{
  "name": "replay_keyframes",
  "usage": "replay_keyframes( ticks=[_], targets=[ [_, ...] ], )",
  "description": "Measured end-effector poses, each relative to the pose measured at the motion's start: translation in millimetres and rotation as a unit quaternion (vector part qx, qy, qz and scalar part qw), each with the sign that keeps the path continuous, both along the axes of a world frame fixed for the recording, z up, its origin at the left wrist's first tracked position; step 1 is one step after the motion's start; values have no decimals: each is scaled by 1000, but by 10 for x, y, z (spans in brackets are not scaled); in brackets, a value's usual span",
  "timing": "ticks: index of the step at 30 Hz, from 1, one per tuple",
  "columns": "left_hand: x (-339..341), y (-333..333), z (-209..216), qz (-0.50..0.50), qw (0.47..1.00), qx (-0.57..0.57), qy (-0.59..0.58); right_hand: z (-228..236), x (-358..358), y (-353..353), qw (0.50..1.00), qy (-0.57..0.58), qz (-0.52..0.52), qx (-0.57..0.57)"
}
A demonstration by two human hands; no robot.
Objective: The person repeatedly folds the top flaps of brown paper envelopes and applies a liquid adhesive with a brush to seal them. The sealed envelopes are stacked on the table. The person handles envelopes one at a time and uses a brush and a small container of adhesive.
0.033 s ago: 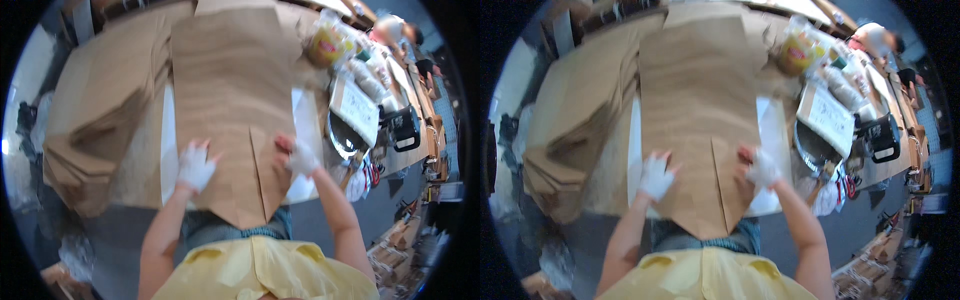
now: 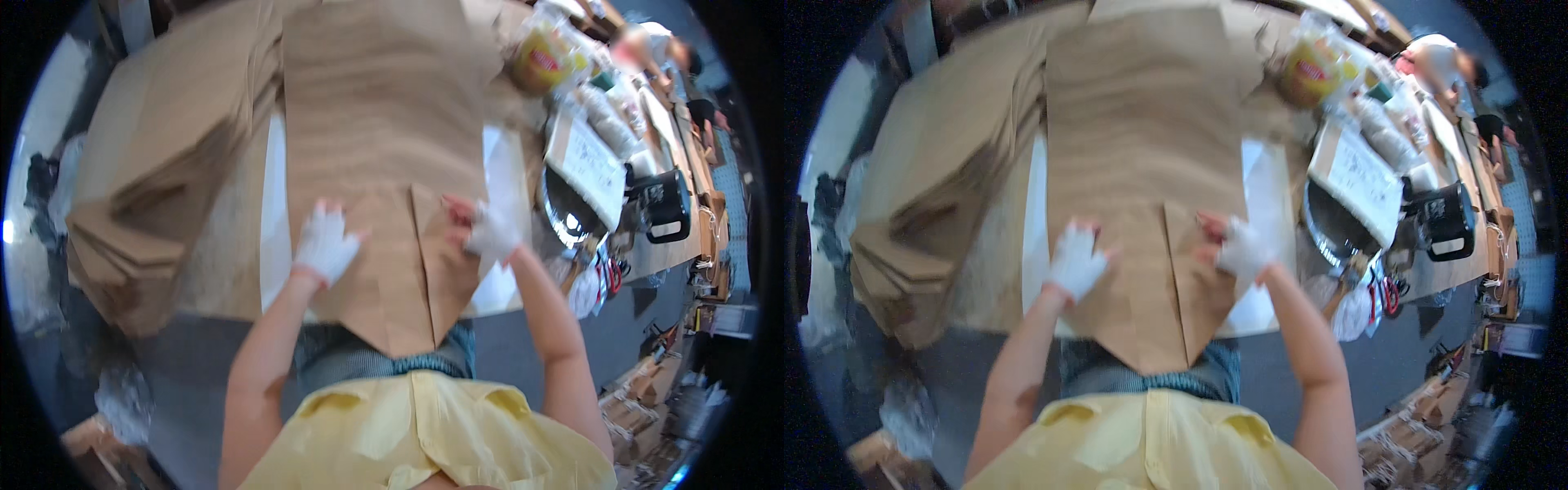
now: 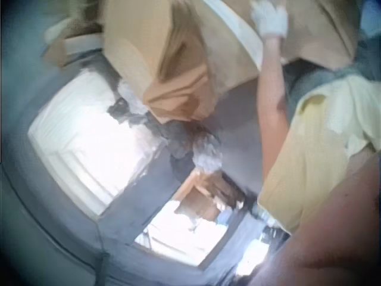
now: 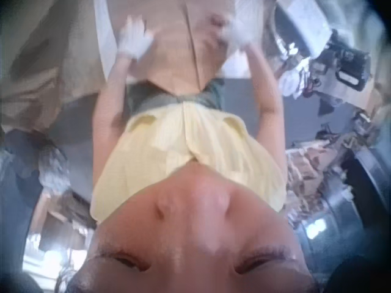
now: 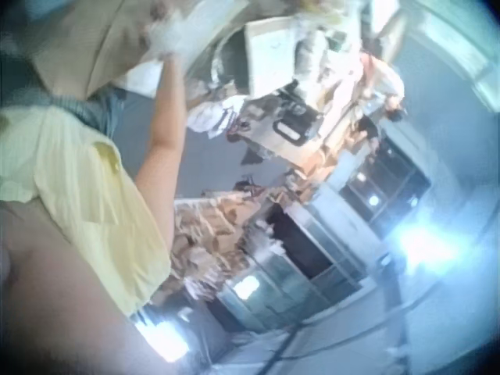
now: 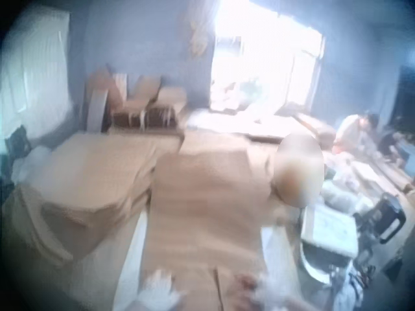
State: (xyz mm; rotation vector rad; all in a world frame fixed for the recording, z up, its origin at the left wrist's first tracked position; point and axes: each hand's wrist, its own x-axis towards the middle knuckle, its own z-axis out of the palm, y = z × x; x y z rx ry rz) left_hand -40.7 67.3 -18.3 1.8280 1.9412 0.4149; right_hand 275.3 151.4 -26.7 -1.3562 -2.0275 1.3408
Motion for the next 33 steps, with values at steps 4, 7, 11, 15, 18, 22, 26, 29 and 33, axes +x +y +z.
replay_keyframes(
  ticks=[4,7,11,15,18,22,26,29,33],
  targets=[
    [-28,-227,122,-92,991,55,-83,448,-431,-126,910,-372,183,6],
    [137,-729,70,-223,972,64,-26,143,-33,-679,916,-161,234,283],
    [457,-690,40,-247,969,25,-14,209,-363,-850,927,-152,256,230],
    [313,-652,20,-241,970,5,18,107,-497,-805,930,-111,276,216],
    [-148,-866,79,-184,983,3,17,145,-73,-838,936,-158,163,270],
    [-357,-809,10,-115,986,76,-96,101,85,-670,978,-67,25,197],
    [-151,-497,130,-68,988,103,-93,463,-374,-582,973,-53,-57,218],
    [106,-306,82,-63,979,155,-118,481,-949,-704,992,-44,-9,117],
    [290,-221,-119,17,979,174,-104,387,-1239,-835,985,1,-18,174]
  ],
)
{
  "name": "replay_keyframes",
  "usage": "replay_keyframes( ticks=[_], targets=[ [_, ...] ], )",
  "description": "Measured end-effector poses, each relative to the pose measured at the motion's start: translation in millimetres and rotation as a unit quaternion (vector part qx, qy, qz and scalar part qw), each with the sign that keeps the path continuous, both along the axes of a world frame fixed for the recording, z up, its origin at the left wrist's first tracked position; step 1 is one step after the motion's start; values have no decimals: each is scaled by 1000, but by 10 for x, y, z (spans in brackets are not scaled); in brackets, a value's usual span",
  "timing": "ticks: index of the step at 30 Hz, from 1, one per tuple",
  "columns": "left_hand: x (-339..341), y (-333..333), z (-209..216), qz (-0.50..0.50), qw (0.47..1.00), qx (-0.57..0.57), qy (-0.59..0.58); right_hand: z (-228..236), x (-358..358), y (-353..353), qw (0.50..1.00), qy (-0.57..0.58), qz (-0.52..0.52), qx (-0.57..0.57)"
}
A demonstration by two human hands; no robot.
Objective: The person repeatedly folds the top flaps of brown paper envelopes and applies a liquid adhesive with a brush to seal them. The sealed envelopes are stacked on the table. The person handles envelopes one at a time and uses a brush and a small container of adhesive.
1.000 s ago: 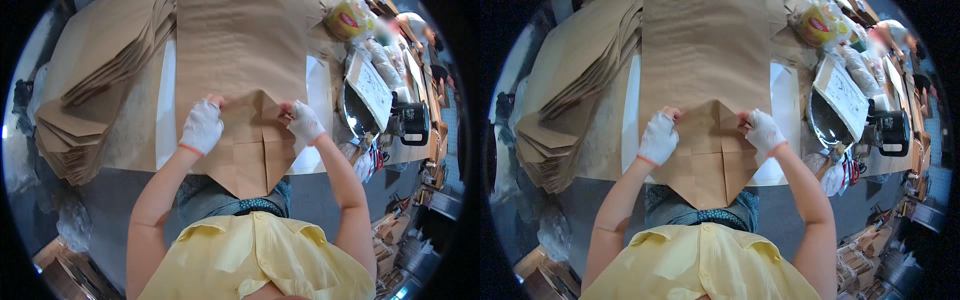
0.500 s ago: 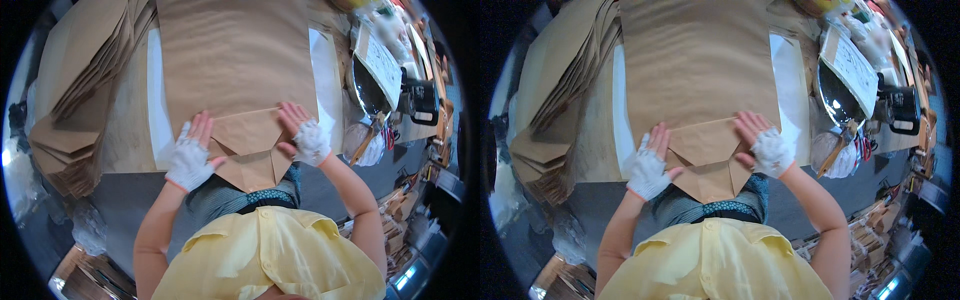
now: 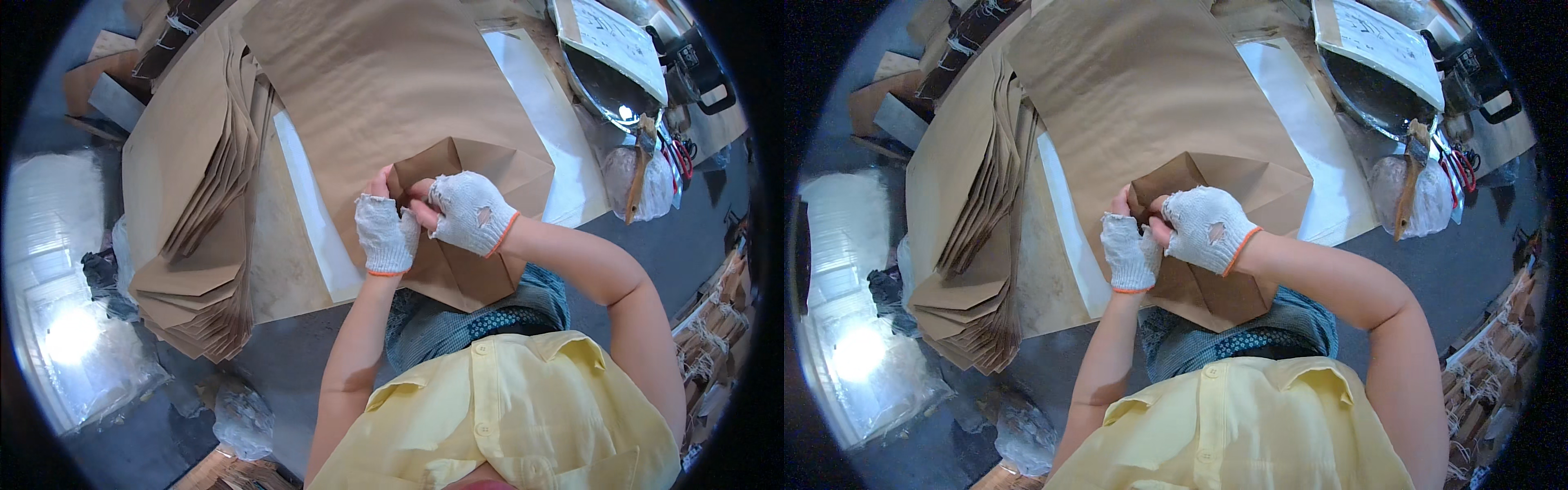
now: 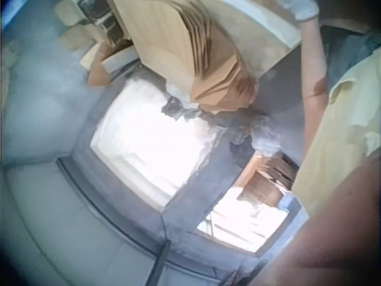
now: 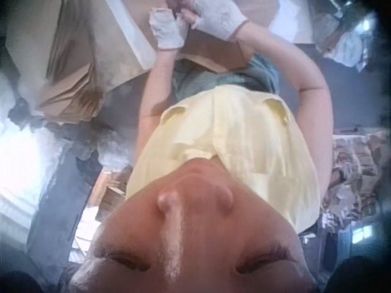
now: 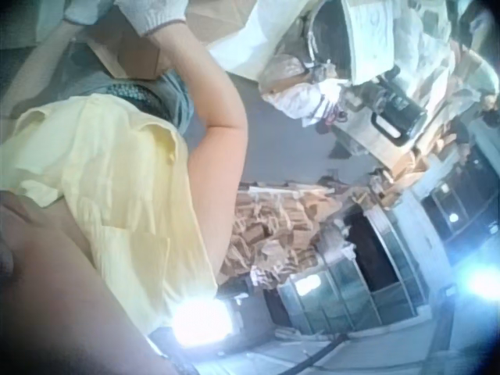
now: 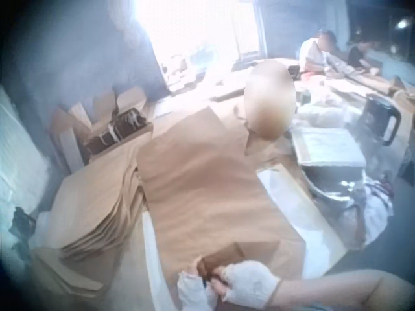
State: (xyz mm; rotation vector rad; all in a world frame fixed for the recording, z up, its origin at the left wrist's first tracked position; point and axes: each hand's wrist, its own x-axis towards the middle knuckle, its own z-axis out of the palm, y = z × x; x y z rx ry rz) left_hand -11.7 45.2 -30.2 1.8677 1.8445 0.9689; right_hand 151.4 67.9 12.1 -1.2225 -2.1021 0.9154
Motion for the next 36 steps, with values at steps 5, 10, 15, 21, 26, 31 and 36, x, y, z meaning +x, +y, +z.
replay_keyframes(
  ticks=[5,10,15,21,26,31,36],
  targets=[
    [-309,13,-32,-59,964,-87,-246,-217,224,56,988,-145,-19,-54],
    [-67,31,95,-14,993,-78,-90,-200,194,-109,995,-98,-1,36],
    [105,182,23,69,994,40,80,126,227,-30,993,-38,-63,96],
    [-10,139,122,46,994,-71,68,-128,529,-42,997,-60,-13,-39],
    [-547,251,10,-57,959,-137,-241,-34,630,38,985,-153,61,55],
    [-458,350,171,-54,986,-103,-119,387,517,426,927,-162,37,337],
    [-352,498,-103,69,967,-101,-223,295,478,94,955,-147,258,4]
  ],
)
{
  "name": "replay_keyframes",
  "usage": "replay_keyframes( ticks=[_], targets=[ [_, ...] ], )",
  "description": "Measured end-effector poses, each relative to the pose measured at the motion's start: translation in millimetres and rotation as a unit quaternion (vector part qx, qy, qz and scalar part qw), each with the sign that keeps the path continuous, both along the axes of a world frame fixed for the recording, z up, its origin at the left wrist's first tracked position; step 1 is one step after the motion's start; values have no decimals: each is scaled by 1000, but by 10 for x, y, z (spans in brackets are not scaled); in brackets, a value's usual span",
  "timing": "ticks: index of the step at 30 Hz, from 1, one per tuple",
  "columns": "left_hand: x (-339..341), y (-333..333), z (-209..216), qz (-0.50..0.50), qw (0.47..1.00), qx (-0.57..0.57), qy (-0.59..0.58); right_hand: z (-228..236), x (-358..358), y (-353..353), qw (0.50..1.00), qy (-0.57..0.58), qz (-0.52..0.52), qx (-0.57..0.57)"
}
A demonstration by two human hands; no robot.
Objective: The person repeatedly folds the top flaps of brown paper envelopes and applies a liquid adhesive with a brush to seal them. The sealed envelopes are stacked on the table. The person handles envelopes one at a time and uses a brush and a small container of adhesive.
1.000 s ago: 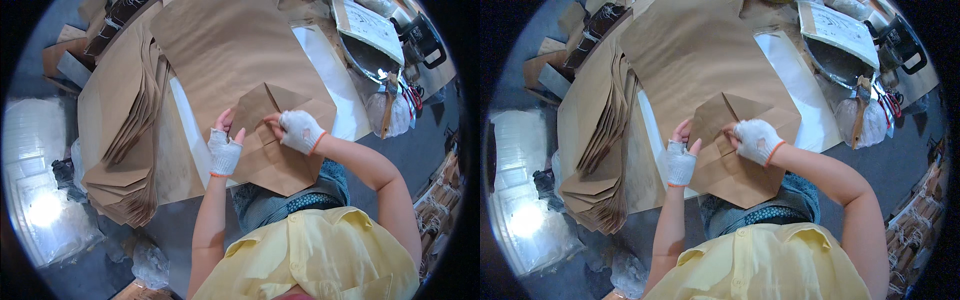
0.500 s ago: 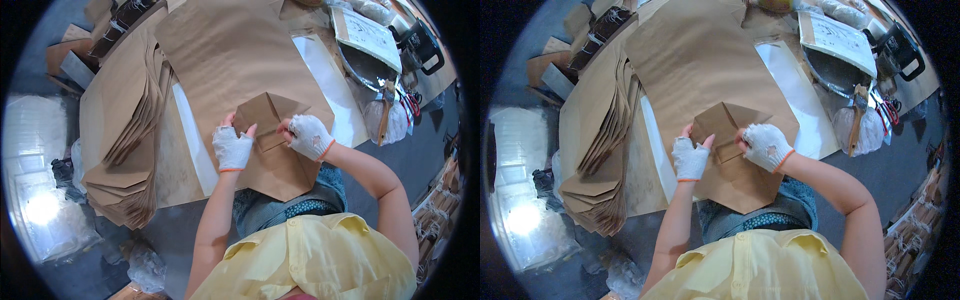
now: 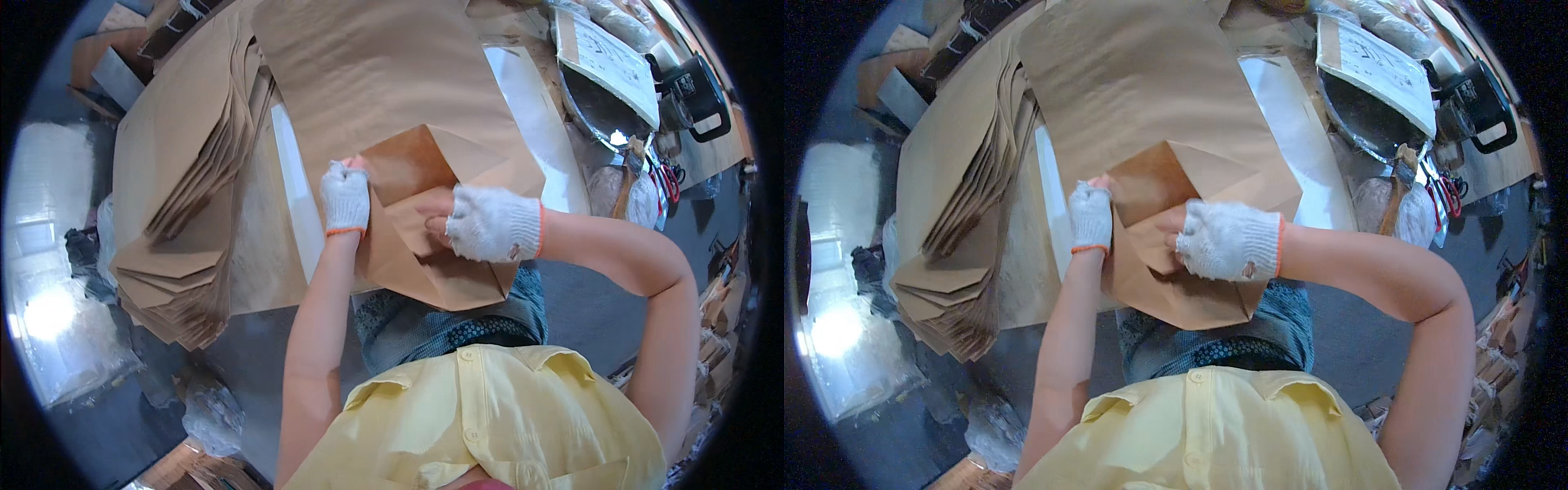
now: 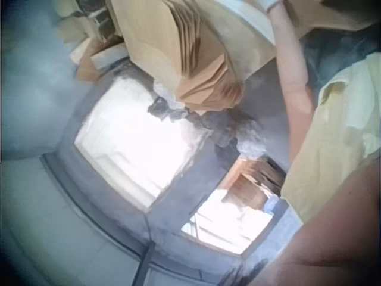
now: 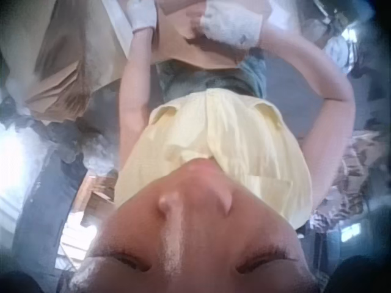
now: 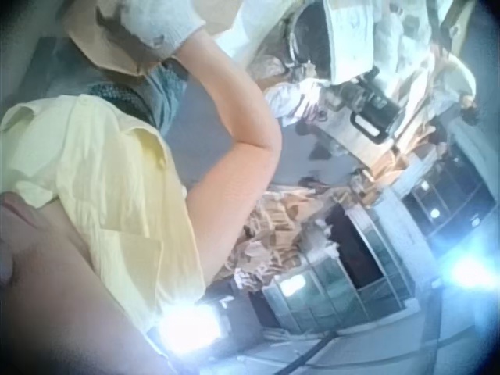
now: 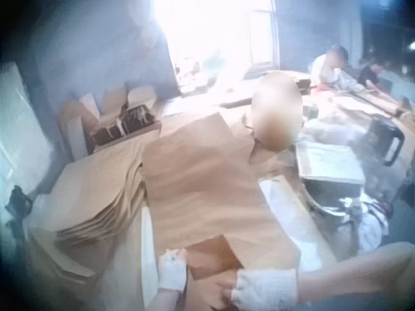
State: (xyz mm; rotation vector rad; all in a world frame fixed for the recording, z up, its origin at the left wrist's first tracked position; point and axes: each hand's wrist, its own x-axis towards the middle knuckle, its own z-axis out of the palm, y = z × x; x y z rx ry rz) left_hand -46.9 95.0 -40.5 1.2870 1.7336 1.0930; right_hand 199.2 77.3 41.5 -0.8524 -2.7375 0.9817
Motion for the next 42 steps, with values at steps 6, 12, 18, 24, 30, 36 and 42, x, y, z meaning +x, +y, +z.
replay_keyframes(
  ticks=[6,12,18,24,30,36,42],
  targets=[
    [565,-156,697,-379,756,163,508,246,-352,262,935,-330,96,83],
    [294,-635,772,-455,596,-183,635,-239,172,-14,811,-534,-34,235],
    [143,-696,803,-406,751,-116,508,-140,275,92,853,-496,-21,163],
    [-47,-649,583,-422,797,-169,397,294,-33,-56,857,-516,-7,-4],
    [363,-763,696,-492,723,-84,477,-710,518,282,917,-370,-143,40],
    [375,-443,641,-399,790,-245,395,-54,109,-61,956,-287,-65,18],
    [180,-371,779,-344,832,-157,407,537,813,-213,913,56,-263,-307]
  ],
)
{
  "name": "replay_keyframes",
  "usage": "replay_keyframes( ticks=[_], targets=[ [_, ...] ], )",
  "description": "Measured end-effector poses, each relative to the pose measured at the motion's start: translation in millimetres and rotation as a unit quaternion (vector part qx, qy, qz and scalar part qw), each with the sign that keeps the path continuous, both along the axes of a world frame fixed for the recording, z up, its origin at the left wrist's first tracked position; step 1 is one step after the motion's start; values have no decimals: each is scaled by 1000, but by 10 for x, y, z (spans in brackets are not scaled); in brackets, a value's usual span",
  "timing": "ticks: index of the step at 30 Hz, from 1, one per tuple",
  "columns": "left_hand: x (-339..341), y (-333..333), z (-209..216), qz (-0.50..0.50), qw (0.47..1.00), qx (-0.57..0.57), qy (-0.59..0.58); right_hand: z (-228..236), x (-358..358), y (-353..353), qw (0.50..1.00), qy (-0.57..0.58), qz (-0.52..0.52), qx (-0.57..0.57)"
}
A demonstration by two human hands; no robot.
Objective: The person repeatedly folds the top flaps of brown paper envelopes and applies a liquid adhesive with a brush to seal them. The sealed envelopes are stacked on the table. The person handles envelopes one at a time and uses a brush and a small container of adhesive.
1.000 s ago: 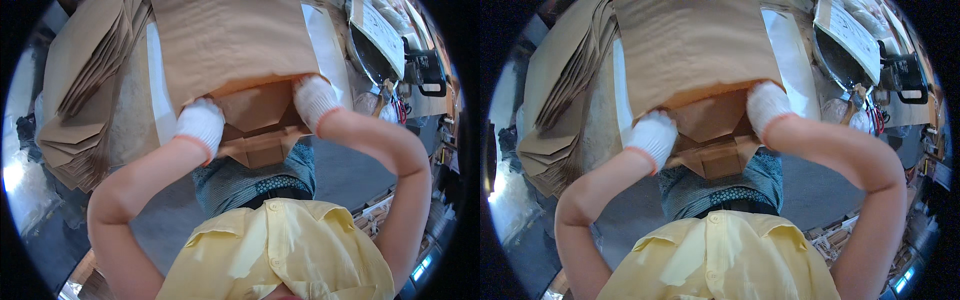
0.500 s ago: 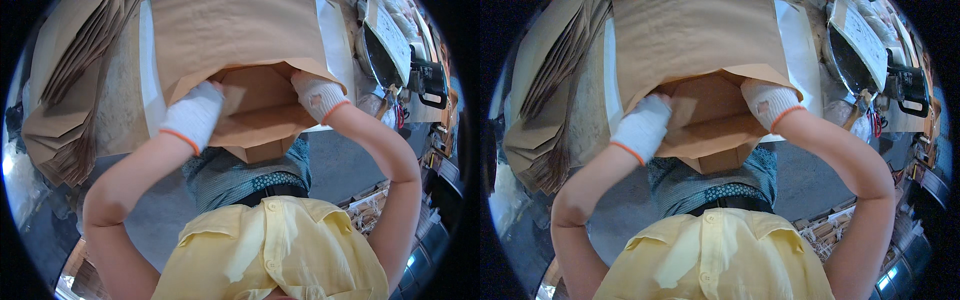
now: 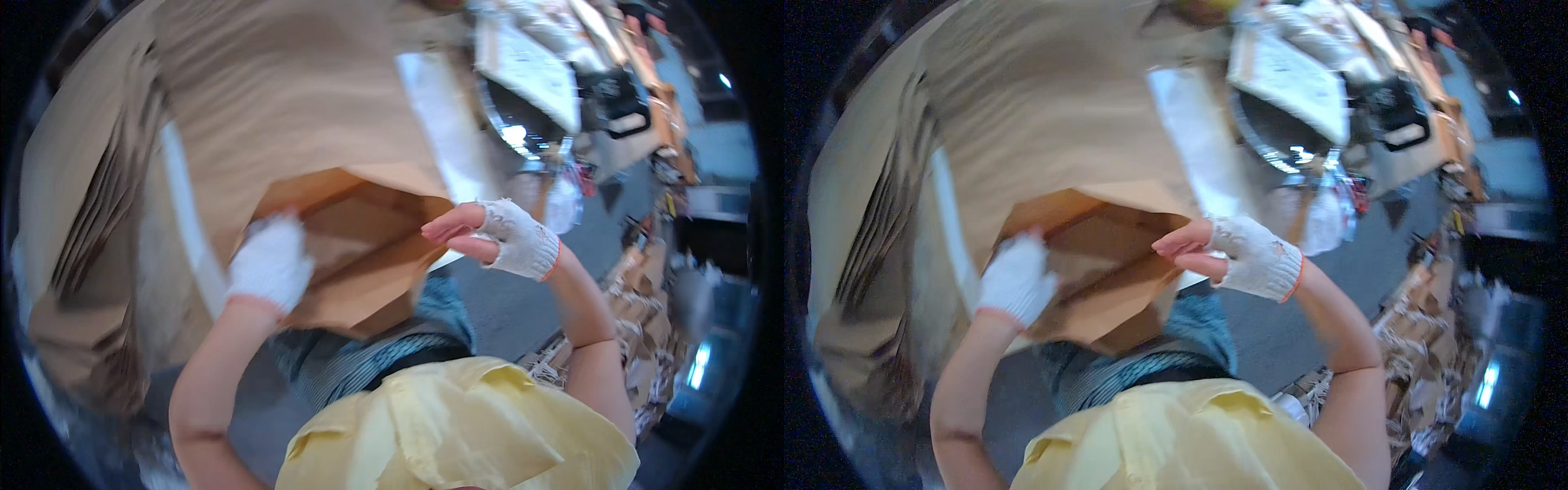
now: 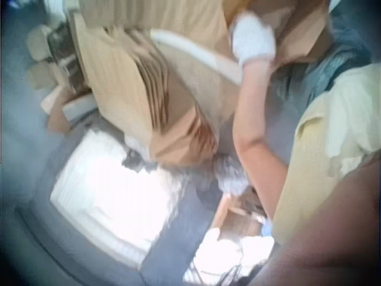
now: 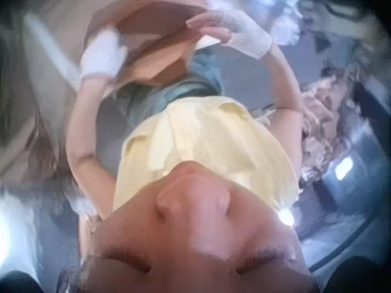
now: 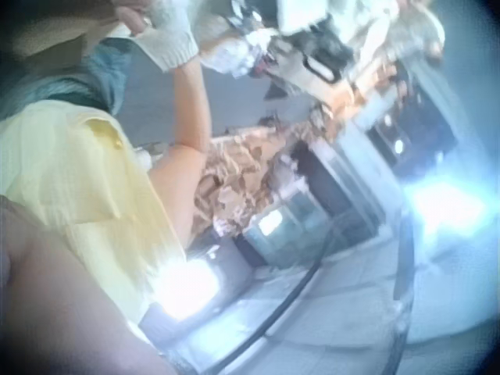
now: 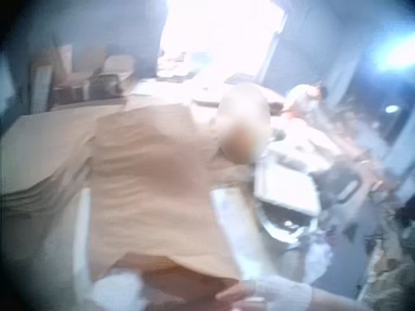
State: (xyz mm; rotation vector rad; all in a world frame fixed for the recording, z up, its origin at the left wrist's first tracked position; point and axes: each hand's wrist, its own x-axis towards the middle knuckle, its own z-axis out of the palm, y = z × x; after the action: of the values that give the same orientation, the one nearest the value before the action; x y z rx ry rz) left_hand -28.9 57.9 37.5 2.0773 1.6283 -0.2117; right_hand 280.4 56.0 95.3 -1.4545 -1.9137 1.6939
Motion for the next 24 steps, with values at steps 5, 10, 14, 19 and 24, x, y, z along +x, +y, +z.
replay_keyframes(
  ticks=[5,10,14,19,24],
  targets=[
    [-80,-105,20,-119,991,-27,62,-139,1234,-201,763,-510,20,397],
    [104,-167,-48,-64,997,-1,32,-279,1545,-33,658,-524,55,538],
    [211,-225,94,-102,993,2,54,-13,1525,354,823,-216,-370,374],
    [136,-346,122,-54,998,26,-27,-489,1723,504,856,-82,-422,289],
    [105,-456,115,-56,995,61,-47,-391,1562,627,807,-34,-576,126]
  ],
)
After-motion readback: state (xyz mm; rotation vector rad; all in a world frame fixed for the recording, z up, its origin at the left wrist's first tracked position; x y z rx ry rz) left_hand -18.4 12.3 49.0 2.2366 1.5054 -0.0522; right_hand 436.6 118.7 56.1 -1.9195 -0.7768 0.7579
